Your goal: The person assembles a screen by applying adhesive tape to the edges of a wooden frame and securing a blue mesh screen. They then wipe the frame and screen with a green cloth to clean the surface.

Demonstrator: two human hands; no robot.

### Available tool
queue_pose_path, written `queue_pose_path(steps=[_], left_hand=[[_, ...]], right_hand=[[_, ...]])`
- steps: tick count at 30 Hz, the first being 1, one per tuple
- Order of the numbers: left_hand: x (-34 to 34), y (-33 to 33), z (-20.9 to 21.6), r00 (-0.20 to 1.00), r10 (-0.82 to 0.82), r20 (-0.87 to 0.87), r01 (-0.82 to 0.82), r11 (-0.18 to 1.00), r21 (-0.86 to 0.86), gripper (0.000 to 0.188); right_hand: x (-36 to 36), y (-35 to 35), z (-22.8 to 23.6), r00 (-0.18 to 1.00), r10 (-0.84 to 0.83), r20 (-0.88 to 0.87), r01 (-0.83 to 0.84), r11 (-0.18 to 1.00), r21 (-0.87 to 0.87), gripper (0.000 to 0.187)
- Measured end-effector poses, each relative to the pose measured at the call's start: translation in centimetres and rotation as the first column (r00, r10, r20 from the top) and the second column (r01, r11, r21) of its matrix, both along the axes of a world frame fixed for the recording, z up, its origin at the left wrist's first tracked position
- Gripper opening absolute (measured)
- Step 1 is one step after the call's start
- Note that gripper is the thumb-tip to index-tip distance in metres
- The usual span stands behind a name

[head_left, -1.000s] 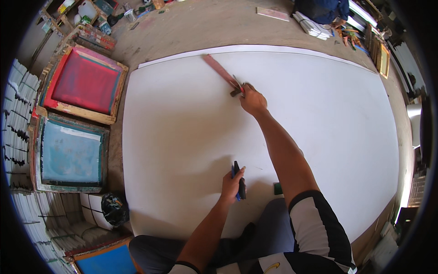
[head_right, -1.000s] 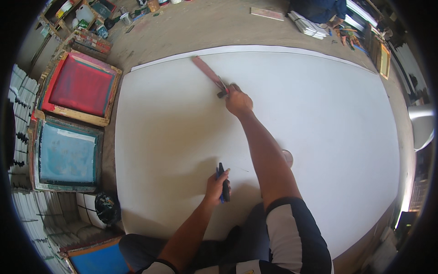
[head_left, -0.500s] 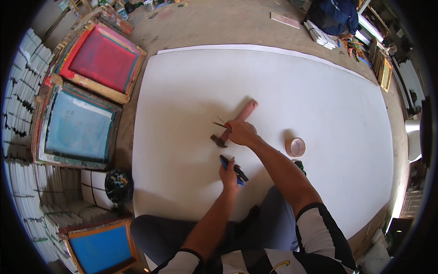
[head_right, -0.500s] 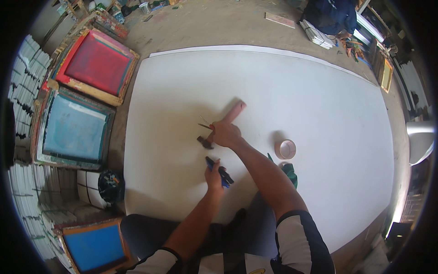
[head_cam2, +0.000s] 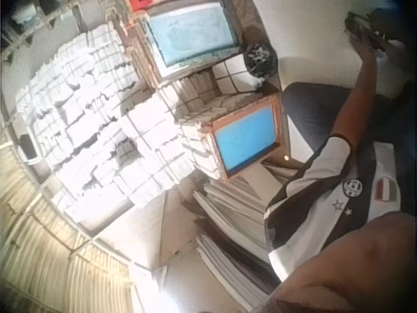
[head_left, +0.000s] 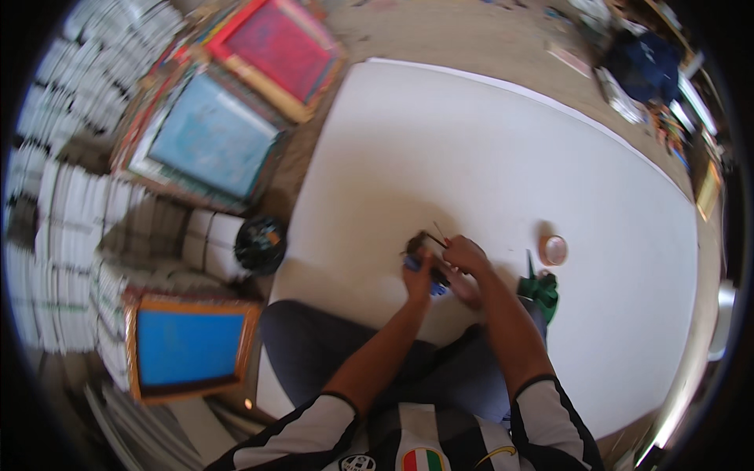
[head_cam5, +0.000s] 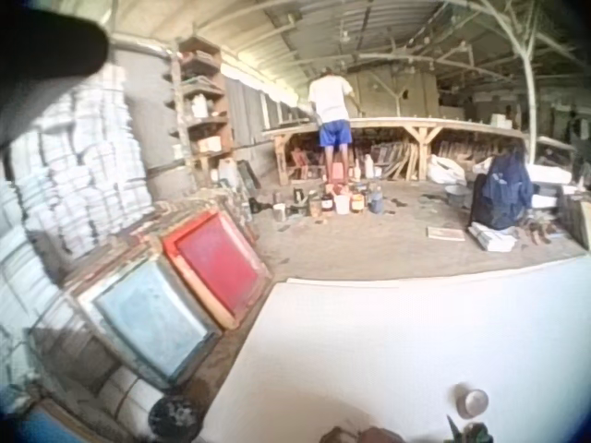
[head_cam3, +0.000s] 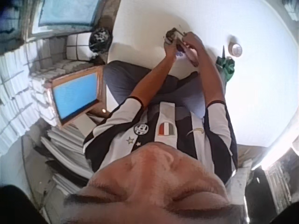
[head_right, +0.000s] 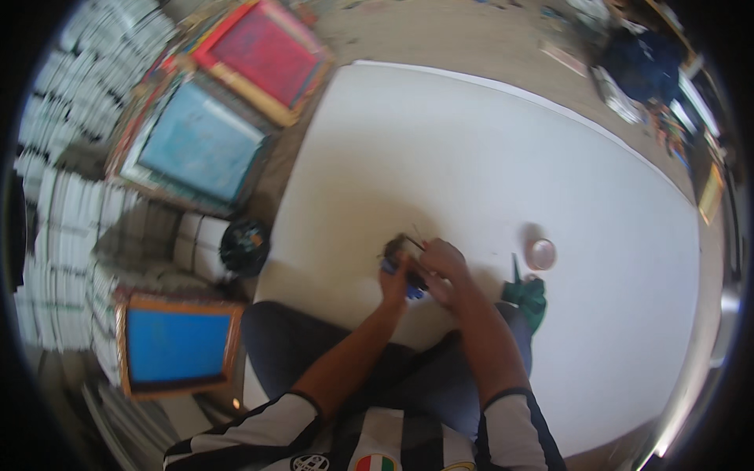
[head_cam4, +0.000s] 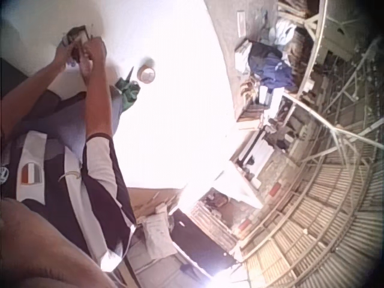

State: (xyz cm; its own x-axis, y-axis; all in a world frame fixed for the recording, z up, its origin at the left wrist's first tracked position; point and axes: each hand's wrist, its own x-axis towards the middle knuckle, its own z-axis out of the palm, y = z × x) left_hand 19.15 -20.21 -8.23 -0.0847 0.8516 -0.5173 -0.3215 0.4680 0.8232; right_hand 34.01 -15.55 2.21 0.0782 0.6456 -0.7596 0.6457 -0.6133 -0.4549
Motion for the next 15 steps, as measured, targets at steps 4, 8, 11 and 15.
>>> queue_pose_path(steps=[4,8,11,15], left_hand=[[-2.1,-1.1,-0.3,0.924,-0.042,-0.380,0.015,0.997,-0.074,0.058],[-3.8,-1.0,2.2,0.944,-0.190,-0.270,0.160,0.979,-0.128,0.064],[-4.9,-0.9,2.9,0.987,-0.144,0.072,0.155,0.971,-0.184,0.063],[-6.2,-0.2,3.9,0.992,-0.127,-0.012,0.122,0.973,-0.194,0.067]], right_hand=[[-4.8,-3.6,0.1,0.963,-0.260,-0.072,0.266,0.959,0.100,0.042],[-6.2,-5.3,-3.6,0.961,-0.244,0.129,0.186,0.918,0.352,0.046],[-5.4,-5.2,-4.1,0.982,-0.187,-0.015,0.187,0.968,0.167,0.053],[-7.0,-5.1,-5.3,0.863,-0.340,-0.373,0.413,0.901,0.134,0.056]])
